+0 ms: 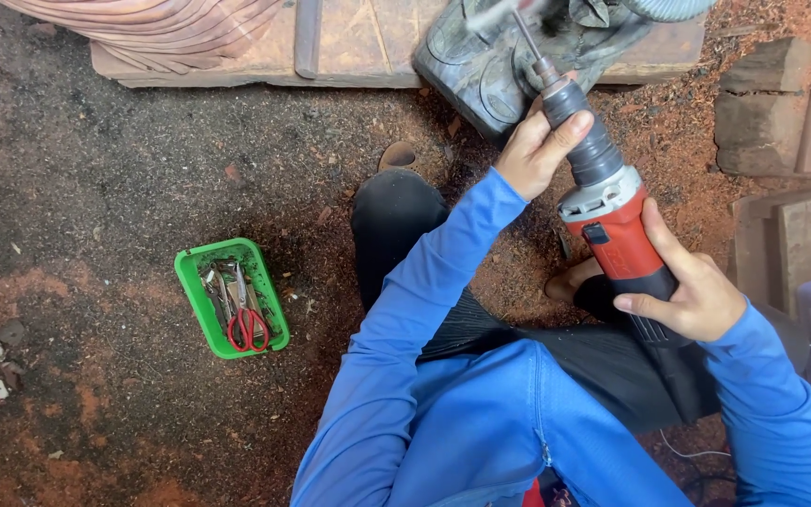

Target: Sanding and refining the surface of a large wooden sculpture using a power tool.

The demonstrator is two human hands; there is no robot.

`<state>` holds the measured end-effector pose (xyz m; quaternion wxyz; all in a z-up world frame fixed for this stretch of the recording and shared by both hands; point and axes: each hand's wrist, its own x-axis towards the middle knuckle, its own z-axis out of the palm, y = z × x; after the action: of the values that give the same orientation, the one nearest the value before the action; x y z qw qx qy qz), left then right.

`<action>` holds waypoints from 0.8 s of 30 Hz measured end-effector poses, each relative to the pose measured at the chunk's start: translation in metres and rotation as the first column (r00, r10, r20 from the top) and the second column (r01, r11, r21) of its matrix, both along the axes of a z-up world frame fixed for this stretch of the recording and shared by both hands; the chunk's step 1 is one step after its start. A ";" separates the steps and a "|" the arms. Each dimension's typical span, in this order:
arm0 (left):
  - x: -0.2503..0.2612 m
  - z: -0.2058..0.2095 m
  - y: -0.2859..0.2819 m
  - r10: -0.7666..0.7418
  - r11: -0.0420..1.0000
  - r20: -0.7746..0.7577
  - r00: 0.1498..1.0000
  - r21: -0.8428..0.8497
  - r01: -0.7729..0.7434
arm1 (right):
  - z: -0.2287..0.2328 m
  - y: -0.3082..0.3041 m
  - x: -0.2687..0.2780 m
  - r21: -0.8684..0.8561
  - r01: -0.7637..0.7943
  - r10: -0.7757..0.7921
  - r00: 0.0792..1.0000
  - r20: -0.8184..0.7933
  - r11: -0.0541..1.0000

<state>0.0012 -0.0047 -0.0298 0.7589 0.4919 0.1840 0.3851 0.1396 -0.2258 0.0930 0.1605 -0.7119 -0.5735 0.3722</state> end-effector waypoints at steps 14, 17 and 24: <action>0.007 -0.008 -0.005 0.018 0.996 -0.106 0.994 0.090 -0.009 | -0.006 -0.008 -0.002 -0.078 0.079 -0.085 0.993 -0.078 0.994; 0.006 -0.010 -0.002 0.013 0.999 -0.081 0.997 0.049 -0.009 | -0.003 -0.001 -0.003 -0.072 0.068 -0.074 0.994 -0.075 0.995; 0.000 -0.022 0.000 0.002 0.987 0.103 0.995 -0.157 0.014 | 0.004 0.011 -0.010 -0.075 0.034 -0.037 0.998 -0.046 0.997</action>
<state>0.0011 -0.0050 -0.0520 0.8051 0.4104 0.1732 0.3916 0.1301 -0.2152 0.0968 0.1539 -0.7186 -0.5425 0.4070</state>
